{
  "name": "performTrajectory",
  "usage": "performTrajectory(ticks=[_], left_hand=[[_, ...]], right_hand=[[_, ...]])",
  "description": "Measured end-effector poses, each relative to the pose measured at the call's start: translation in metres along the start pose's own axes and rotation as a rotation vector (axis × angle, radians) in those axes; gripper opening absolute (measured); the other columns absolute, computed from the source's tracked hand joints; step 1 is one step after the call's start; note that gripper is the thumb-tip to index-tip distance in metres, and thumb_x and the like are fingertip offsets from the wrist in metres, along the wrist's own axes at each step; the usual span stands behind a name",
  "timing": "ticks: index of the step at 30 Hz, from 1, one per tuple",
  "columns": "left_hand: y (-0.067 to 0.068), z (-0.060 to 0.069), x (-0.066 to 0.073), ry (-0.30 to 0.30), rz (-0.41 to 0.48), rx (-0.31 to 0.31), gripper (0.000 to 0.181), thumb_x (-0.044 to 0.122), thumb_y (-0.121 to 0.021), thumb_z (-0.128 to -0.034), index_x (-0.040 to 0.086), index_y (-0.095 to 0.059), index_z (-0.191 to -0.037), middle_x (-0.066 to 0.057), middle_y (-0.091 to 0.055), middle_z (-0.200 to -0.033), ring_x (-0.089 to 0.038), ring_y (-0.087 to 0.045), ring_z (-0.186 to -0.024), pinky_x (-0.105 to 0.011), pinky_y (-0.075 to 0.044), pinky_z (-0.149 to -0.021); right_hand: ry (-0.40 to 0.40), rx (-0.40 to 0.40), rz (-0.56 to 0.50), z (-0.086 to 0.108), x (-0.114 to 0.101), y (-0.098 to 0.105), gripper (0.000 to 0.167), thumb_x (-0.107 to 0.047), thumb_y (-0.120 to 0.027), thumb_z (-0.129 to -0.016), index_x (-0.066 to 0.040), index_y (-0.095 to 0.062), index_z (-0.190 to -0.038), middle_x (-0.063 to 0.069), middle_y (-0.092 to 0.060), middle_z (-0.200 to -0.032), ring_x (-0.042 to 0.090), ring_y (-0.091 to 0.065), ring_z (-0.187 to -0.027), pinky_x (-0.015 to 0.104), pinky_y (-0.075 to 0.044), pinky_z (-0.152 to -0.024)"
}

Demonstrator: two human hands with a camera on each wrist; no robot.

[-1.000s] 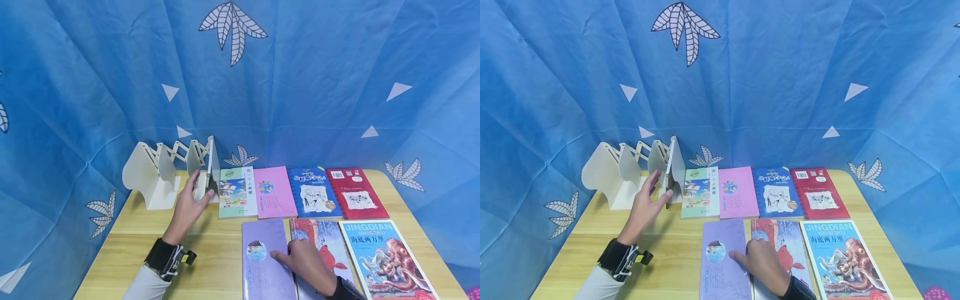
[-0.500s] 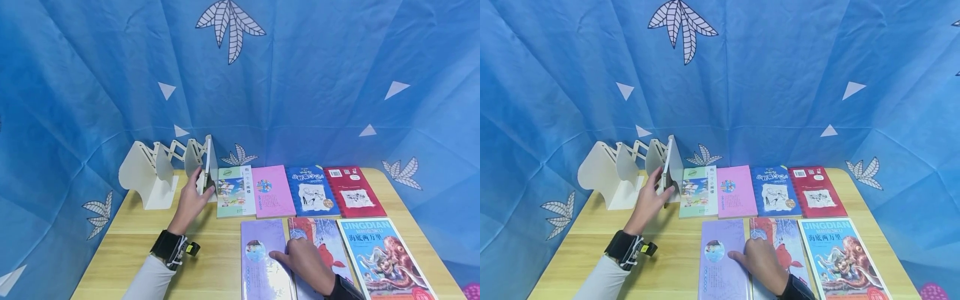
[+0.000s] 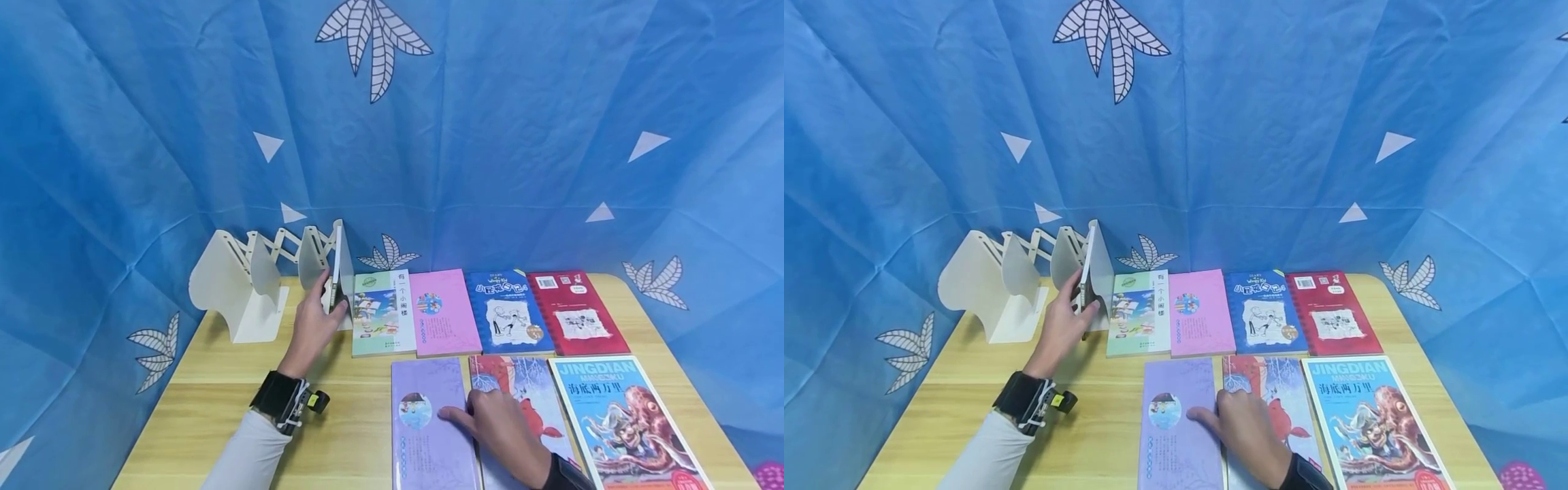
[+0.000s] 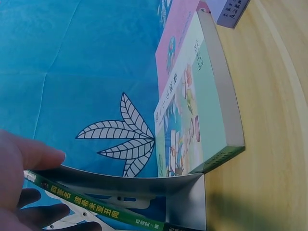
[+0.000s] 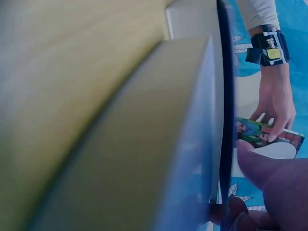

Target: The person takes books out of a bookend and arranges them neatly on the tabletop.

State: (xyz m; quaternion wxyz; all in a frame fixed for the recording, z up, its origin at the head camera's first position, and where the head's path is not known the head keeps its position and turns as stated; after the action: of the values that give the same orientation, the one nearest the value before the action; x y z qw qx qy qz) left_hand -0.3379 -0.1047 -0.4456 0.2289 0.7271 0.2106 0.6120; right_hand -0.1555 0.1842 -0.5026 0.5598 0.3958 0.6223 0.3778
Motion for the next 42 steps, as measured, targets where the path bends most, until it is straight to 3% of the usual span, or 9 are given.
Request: performTrajectory(ticks=[6,14,18,22,25,29,35,42], left_hand=[[0.001,-0.002,0.005,-0.024,0.007,0.029,0.074,0.006,-0.064,-0.0982,0.010,-0.030,-0.163,-0.027,-0.042,-0.160,-0.048,-0.052,-0.140,-0.056,-0.054,-0.109],[0.005,-0.001,0.011,-0.070,-0.028,0.088,0.062,-0.002,-0.060,-0.0976,0.003,-0.042,-0.157,-0.028,-0.054,-0.151,-0.046,-0.060,-0.132,-0.053,-0.057,-0.104],[0.009,0.001,0.011,-0.102,-0.096,0.149,0.052,-0.004,-0.060,-0.0960,-0.001,-0.051,-0.147,-0.031,-0.065,-0.135,-0.047,-0.067,-0.120,-0.056,-0.061,-0.096],[0.012,0.002,0.011,-0.154,-0.157,0.214,0.030,-0.004,-0.061,-0.0957,-0.003,-0.063,-0.126,-0.031,-0.073,-0.113,-0.047,-0.073,-0.101,-0.057,-0.063,-0.082],[0.014,0.002,0.012,-0.191,-0.175,0.249,0.021,-0.004,-0.060,-0.0952,-0.004,-0.065,-0.115,-0.032,-0.075,-0.106,-0.047,-0.075,-0.095,-0.057,-0.064,-0.079],[0.015,0.003,0.012,-0.222,-0.180,0.282,0.018,-0.005,-0.060,-0.0950,-0.008,-0.066,-0.112,-0.034,-0.074,-0.106,-0.049,-0.075,-0.092,-0.057,-0.064,-0.077],[0.020,0.011,0.010,-0.234,-0.191,0.322,0.012,-0.004,-0.059,-0.0951,-0.011,-0.065,-0.104,-0.036,-0.073,-0.100,-0.048,-0.074,-0.080,-0.055,-0.062,-0.063],[0.032,0.021,0.011,-0.259,-0.169,0.396,0.022,-0.003,-0.061,-0.0933,-0.013,-0.065,-0.113,-0.038,-0.073,-0.098,-0.052,-0.074,-0.083,-0.061,-0.061,-0.065]], right_hand=[[0.018,0.093,0.023,0.002,0.001,0.015,0.044,-0.058,-0.081,-0.082,-0.014,-0.075,-0.077,-0.011,-0.041,-0.046,0.000,-0.038,-0.044,0.017,-0.028,-0.045],[0.046,0.176,0.007,0.003,0.002,0.031,0.035,-0.050,-0.085,-0.081,-0.017,-0.075,-0.074,-0.013,-0.052,-0.049,-0.003,-0.044,-0.046,0.016,-0.038,-0.047],[0.036,0.163,-0.013,0.002,0.003,0.031,0.033,-0.047,-0.086,-0.081,-0.015,-0.076,-0.078,-0.014,-0.052,-0.049,-0.004,-0.043,-0.047,0.015,-0.036,-0.047],[0.007,0.134,-0.026,0.001,0.004,0.030,0.032,-0.044,-0.086,-0.082,-0.013,-0.078,-0.081,-0.014,-0.049,-0.049,-0.005,-0.041,-0.047,0.015,-0.033,-0.047],[0.007,0.133,-0.031,0.001,0.004,0.031,0.031,-0.043,-0.086,-0.082,-0.013,-0.078,-0.081,-0.014,-0.049,-0.049,-0.005,-0.039,-0.046,0.015,-0.032,-0.047],[0.026,0.150,-0.038,0.003,0.003,0.033,0.030,-0.043,-0.086,-0.082,-0.014,-0.077,-0.080,-0.015,-0.047,-0.049,-0.005,-0.036,-0.046,0.015,-0.030,-0.046],[0.049,0.176,-0.063,0.007,0.001,0.037,0.028,-0.042,-0.086,-0.082,-0.016,-0.076,-0.079,-0.016,-0.045,-0.049,-0.006,-0.033,-0.046,0.014,-0.028,-0.046],[0.101,0.222,-0.074,0.009,0.001,0.041,0.026,-0.039,-0.088,-0.081,-0.017,-0.076,-0.077,-0.019,-0.045,-0.050,-0.010,-0.030,-0.047,0.012,-0.028,-0.046]])
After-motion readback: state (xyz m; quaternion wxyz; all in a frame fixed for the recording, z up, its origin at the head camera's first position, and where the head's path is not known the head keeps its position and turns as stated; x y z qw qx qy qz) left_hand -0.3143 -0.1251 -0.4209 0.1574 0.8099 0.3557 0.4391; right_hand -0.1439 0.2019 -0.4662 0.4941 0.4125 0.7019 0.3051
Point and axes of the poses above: each hand's wrist, its own z-axis away from the middle knuckle, its own y-axis out of the back of the hand, x = y × z, the point moved 9 cm from there along -z, towards the middle knuckle
